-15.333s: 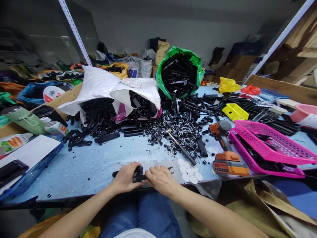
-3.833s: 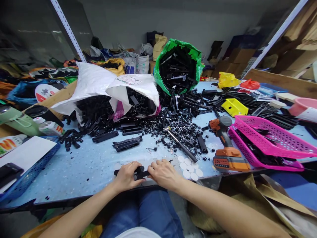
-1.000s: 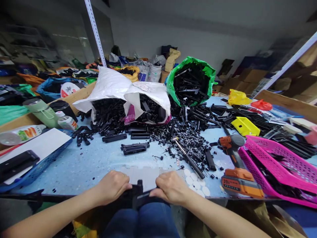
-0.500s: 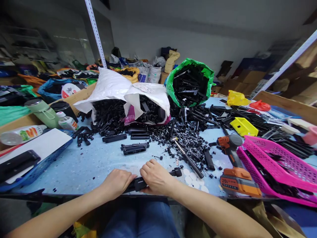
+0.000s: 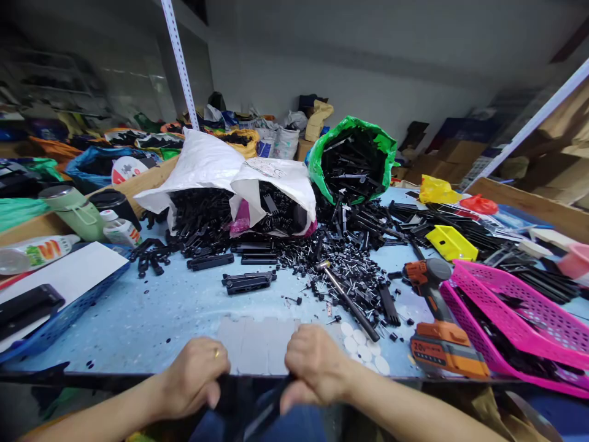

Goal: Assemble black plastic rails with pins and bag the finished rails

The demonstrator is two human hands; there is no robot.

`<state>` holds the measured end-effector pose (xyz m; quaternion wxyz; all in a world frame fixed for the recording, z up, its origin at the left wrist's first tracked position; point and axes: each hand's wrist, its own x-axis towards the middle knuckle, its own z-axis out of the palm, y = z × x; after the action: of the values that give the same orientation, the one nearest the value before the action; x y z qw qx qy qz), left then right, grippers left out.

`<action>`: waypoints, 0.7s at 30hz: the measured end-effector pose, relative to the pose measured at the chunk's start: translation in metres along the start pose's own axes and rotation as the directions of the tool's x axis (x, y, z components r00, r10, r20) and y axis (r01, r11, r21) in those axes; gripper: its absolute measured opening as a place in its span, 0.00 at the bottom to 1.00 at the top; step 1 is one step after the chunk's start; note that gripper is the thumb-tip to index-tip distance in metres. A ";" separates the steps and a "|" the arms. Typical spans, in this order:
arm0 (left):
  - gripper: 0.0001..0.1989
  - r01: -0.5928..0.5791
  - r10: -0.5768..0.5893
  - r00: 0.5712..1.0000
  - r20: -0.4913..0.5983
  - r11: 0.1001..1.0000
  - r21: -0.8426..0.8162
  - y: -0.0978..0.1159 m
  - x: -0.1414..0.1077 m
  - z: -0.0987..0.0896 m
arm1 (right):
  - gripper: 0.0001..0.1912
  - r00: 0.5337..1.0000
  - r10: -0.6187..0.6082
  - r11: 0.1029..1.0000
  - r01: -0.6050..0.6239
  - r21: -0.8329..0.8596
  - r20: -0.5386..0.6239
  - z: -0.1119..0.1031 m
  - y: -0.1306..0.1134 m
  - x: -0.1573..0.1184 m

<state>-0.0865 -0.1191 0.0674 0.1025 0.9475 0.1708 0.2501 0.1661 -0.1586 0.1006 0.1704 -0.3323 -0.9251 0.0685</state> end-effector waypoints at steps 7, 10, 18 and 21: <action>0.30 -0.069 -0.065 0.904 -0.423 0.953 -0.295 0.051 -0.007 0.036 | 0.31 0.815 0.214 0.797 0.172 0.579 -0.538 0.087 -0.058 0.035; 0.22 -0.093 -0.015 0.815 -0.580 0.984 -0.155 0.047 0.001 0.048 | 0.28 0.572 0.497 0.781 0.033 0.624 -0.653 0.118 -0.047 0.057; 0.21 0.079 -0.070 0.997 -0.037 0.889 0.451 -0.064 0.019 0.076 | 0.18 0.195 0.865 0.264 -0.960 0.089 -0.462 0.023 0.119 -0.049; 0.22 0.193 -0.266 0.960 0.092 0.858 0.477 -0.090 0.041 0.087 | 0.20 -0.136 0.959 -0.182 -0.968 -0.174 -0.247 -0.002 0.158 -0.117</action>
<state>-0.0329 -0.0305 -0.0135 -0.0844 0.9336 0.3289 0.1141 0.3449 -0.1119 0.0328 0.0194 -0.9365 -0.3490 0.0266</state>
